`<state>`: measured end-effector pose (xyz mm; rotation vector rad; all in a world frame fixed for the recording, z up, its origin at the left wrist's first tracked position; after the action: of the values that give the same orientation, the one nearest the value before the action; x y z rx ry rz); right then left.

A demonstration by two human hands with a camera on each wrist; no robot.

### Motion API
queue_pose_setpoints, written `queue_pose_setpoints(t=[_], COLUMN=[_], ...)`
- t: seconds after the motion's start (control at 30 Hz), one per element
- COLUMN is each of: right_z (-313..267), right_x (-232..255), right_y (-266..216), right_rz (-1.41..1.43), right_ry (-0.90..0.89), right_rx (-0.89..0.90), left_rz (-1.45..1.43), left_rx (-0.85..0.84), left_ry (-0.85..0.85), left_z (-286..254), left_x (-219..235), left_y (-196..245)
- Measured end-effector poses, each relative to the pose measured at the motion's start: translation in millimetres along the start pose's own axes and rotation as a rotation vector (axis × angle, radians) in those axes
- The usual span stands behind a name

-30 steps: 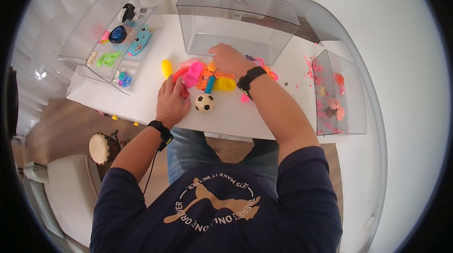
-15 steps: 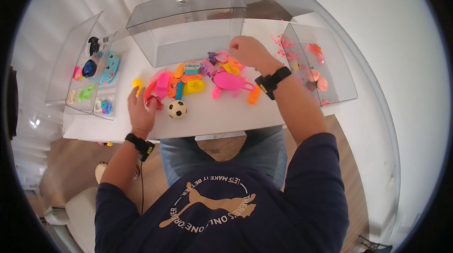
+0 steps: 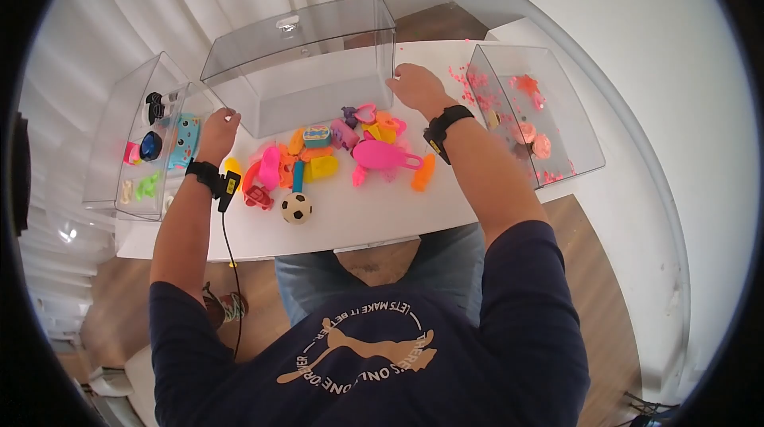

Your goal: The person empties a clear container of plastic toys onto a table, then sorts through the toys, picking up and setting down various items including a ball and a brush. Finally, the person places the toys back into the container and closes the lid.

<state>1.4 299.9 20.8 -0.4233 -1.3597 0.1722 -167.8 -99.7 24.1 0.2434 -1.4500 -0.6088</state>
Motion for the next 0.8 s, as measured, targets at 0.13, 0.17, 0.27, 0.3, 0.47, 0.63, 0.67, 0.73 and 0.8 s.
queue_pose_setpoints(t=[0.13,0.17,0.27,0.3,0.47,0.63,0.67,0.73,0.8], right_z=[7,6,-9,-16,-26,-4,-4,-7,-14], right_x=[-9,-8,1,2,-20,-62,-65,-72,-79], right_y=[-4,-7,-25,-36,-94,-96,-96,-97,-96], right_rz=[-0.062,-0.075,-0.237,-0.246,-0.146,-0.098,-0.112,-0.139,-0.176], right_ry=[-0.068,-0.065,-0.256,-0.284,-0.186,-0.235,-0.291,-0.367,-0.407], right_rx=[0.021,0.031,0.017,0.051,0.635,0.376,0.34,0.314,0.331], left_rz=[-0.058,-0.045,0.014,0.038,0.138,0.195,0.21,0.238,0.248], left_rx=[0.044,0.042,0.062,0.076,0.107,0.083,0.098,0.126,0.097], left_ry=[-0.039,-0.041,-0.059,-0.067,0.015,0.115,0.109,0.086,0.086], left_z=[10,9,12,13,15,6,6,4,5], left_x=[-13,-12,-15,-17,-22,-15,-13,-12,-15], left_y=[-6,-4,-2,-3,-4,3,5,6,5])
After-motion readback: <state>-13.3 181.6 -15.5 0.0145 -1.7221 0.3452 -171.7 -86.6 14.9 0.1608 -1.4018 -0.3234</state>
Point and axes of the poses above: each hand's wrist, its own z-axis towards the middle knuckle, its own x-axis out of the back of the hand, y = z × x, the point moved 7 cm from there along z, towards the middle knuckle, and after that the axes turned 13 degrees about x, right-handed, at the moved point
